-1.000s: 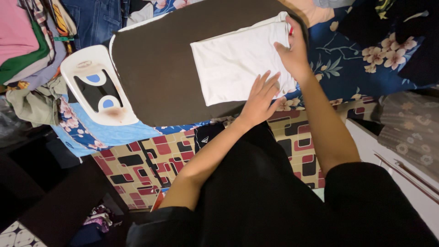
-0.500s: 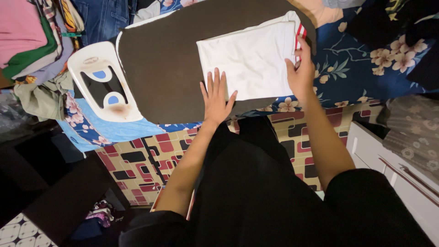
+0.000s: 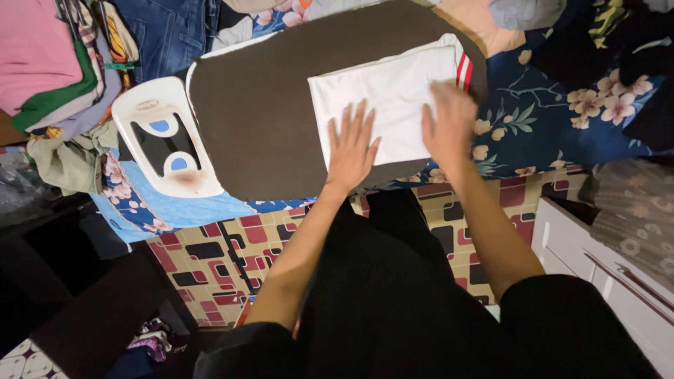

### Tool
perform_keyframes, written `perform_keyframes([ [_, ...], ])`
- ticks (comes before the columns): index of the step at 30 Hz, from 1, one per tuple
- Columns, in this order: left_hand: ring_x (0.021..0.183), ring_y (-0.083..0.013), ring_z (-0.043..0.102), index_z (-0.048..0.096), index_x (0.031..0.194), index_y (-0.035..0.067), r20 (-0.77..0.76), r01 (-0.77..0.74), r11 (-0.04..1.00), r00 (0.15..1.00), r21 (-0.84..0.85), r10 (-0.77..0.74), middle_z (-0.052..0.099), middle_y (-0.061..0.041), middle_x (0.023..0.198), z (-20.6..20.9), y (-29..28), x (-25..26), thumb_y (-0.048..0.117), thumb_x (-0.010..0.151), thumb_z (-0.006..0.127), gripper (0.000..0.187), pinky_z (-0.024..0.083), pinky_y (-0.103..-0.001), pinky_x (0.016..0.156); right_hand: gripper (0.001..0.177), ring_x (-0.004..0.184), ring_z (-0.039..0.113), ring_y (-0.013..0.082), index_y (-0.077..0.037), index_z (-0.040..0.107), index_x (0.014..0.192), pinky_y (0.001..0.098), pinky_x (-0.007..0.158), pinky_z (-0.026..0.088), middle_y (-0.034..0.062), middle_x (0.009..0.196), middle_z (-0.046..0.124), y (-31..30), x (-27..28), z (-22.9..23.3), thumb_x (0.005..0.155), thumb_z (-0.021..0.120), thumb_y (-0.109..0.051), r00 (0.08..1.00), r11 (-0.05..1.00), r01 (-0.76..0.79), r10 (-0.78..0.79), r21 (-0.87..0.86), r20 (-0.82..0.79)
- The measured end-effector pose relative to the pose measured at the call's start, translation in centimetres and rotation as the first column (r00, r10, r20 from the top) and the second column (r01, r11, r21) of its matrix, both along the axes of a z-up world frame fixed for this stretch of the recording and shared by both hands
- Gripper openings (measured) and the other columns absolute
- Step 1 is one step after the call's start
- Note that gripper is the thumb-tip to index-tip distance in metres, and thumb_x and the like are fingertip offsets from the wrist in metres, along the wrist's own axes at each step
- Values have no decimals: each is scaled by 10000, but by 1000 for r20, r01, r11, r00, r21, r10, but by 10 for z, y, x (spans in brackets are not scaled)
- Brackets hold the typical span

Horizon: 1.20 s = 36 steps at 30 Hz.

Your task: The person folds two shirts on an ironing board and places them one by one into a wooden closet.

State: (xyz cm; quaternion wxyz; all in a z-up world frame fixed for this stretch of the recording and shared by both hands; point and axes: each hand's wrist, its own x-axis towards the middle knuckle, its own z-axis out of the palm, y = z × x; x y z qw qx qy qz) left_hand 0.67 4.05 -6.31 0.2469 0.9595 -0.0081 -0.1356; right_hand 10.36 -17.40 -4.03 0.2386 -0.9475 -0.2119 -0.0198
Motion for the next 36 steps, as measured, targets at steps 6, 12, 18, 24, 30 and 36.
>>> perform_keyframes([
  [6,1636,-304,171,339,1633,91,136,53,998,990,-42,-47,229,-93,1744,-22,-21,48,339,1103,458,597,108,-541,1331,477,1548,345,337,-68,552,1499,544,1272,229,134,1579,499,41,21,-15,1030,623,-119,975,968,-217,210,-129,-67],
  [12,1538,-302,242,387,1557,89,107,-108,994,989,11,106,327,-81,1641,-26,-8,61,439,1009,532,666,104,-569,1256,563,1573,247,364,-63,471,1593,577,1266,118,155,1680,367,34,27,-31,1086,573,-286,978,960,-179,149,-215,-149],
  [18,1588,-298,258,335,1617,27,204,-306,948,937,88,283,298,-117,1699,-45,43,44,386,1098,471,645,130,-531,1302,596,1582,232,363,-74,434,1629,631,1250,68,170,1701,317,23,33,-32,1108,563,-332,981,967,-107,64,-232,-184],
  [24,1590,-295,243,335,1623,41,162,-315,920,945,233,283,284,-88,1708,-42,58,34,332,1100,462,611,87,-572,1291,599,1578,219,375,-60,430,1627,652,1236,49,181,1702,293,24,29,-28,1107,554,-330,978,961,-121,73,-250,-194],
  [30,1561,-373,212,281,1613,-13,130,-301,952,948,64,291,253,-204,1670,-28,-4,21,333,1050,491,693,120,-579,1283,591,1599,195,352,-40,443,1605,630,1257,26,148,1709,323,46,-11,-27,1076,522,-293,971,912,-208,148,-353,-189],
  [36,1619,-309,204,294,1641,67,74,-158,985,984,-68,163,271,-125,1720,-32,-34,-4,336,1076,435,642,123,-534,1319,600,1608,228,297,-90,485,1595,594,1285,56,96,1704,368,43,-49,-36,1039,544,-306,967,898,-249,208,-364,-149],
])
